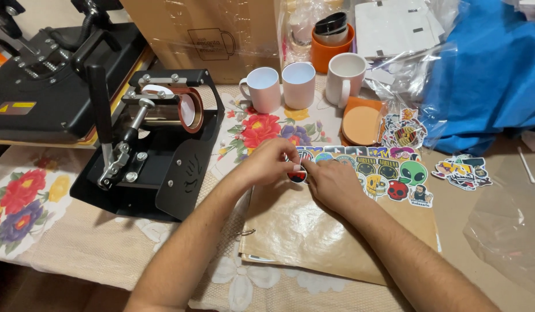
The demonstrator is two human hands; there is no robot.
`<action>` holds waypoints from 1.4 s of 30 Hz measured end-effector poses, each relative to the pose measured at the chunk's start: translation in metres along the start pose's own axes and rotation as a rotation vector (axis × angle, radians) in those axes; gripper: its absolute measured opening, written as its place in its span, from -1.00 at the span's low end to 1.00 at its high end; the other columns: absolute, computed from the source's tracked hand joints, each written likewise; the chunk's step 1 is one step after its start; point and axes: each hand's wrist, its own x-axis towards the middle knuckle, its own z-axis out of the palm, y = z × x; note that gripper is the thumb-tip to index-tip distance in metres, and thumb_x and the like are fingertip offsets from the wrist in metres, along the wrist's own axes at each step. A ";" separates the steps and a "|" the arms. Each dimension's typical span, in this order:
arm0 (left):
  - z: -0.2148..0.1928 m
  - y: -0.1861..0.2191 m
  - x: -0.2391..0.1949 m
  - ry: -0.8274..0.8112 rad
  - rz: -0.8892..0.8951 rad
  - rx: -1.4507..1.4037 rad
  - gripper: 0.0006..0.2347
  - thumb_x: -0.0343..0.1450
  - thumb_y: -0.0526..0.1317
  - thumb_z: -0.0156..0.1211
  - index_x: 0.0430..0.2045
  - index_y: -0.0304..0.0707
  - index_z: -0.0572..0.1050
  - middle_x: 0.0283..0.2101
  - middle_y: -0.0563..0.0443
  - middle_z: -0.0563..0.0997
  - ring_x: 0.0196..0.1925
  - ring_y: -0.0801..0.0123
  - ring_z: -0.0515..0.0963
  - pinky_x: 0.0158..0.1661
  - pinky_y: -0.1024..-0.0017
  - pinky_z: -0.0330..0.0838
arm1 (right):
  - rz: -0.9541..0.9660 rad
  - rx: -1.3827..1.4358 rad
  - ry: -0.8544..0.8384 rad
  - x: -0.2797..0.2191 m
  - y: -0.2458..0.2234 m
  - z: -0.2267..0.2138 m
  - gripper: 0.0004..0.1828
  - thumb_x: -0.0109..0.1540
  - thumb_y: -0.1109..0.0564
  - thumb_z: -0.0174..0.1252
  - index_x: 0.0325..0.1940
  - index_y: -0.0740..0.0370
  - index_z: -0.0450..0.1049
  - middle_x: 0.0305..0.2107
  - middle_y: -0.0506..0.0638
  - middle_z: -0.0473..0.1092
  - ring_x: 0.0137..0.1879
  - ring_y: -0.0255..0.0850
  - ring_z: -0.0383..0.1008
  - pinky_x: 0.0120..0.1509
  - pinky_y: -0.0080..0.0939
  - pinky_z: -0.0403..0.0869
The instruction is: Peeling various decorative stickers from a sheet and applying them to a brown folder or notebook.
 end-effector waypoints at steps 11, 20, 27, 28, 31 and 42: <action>0.044 0.061 -0.063 0.619 0.464 -0.270 -0.85 0.31 -0.46 0.32 -0.43 -0.13 0.67 -0.25 0.07 0.71 -0.20 0.29 0.72 -0.18 0.45 0.61 | 0.525 1.524 -0.258 -0.045 0.008 -0.072 -0.73 0.28 0.02 -0.03 -0.46 0.15 0.36 -0.58 -0.16 0.01 -0.46 -0.36 -0.01 -0.47 -0.34 -0.04; 0.088 0.066 -0.066 0.312 0.007 -1.018 -0.68 0.39 -0.39 0.17 0.05 -0.47 0.50 0.07 -0.21 0.57 -0.27 0.39 0.65 -0.25 0.39 0.68 | 0.286 1.223 0.076 -0.083 0.002 -0.075 -0.82 0.21 0.14 0.27 -0.40 0.29 0.68 -0.75 -0.13 0.14 -0.51 -0.37 0.13 -0.42 -0.35 0.24; 0.056 0.082 -0.087 0.664 0.247 -0.089 -0.44 0.54 0.19 -0.35 0.05 -0.28 0.49 0.37 -0.43 0.20 0.44 -0.15 0.23 0.36 -0.10 0.14 | 0.219 0.977 0.226 -0.095 0.003 -0.055 -0.76 0.24 0.05 0.21 -0.50 0.15 0.55 -0.73 -0.19 0.23 -0.54 -0.39 0.11 -0.40 -0.36 0.14; 0.055 0.080 -0.083 0.663 0.248 -0.090 -0.44 0.54 0.19 -0.35 0.05 -0.28 0.49 0.37 -0.43 0.20 0.44 -0.15 0.23 0.36 -0.10 0.14 | 0.221 0.975 0.227 -0.094 0.003 -0.056 -0.76 0.24 0.05 0.21 -0.50 0.15 0.55 -0.73 -0.19 0.23 -0.54 -0.39 0.11 -0.40 -0.36 0.14; 0.061 0.071 -0.076 0.341 -0.035 -0.577 -0.77 0.40 -0.15 0.17 -0.18 -0.27 0.64 -0.10 -0.08 0.63 0.01 0.28 0.60 -0.09 0.39 0.61 | 0.131 0.939 0.218 -0.092 -0.001 -0.059 -0.78 0.21 0.03 0.23 -0.49 0.14 0.58 -0.75 -0.21 0.21 -0.58 -0.40 0.09 -0.44 -0.35 0.09; 0.086 0.065 -0.076 0.164 -0.387 -1.194 -0.78 0.44 -0.32 0.16 -0.14 -0.52 0.63 -0.32 -0.27 0.71 -0.31 0.28 0.70 -0.32 0.58 0.58 | -0.372 0.038 0.629 -0.097 -0.006 -0.051 -0.69 0.38 0.16 -0.02 0.13 -0.05 0.54 -0.60 -0.14 0.05 -0.57 -0.19 0.01 -0.52 -0.18 0.05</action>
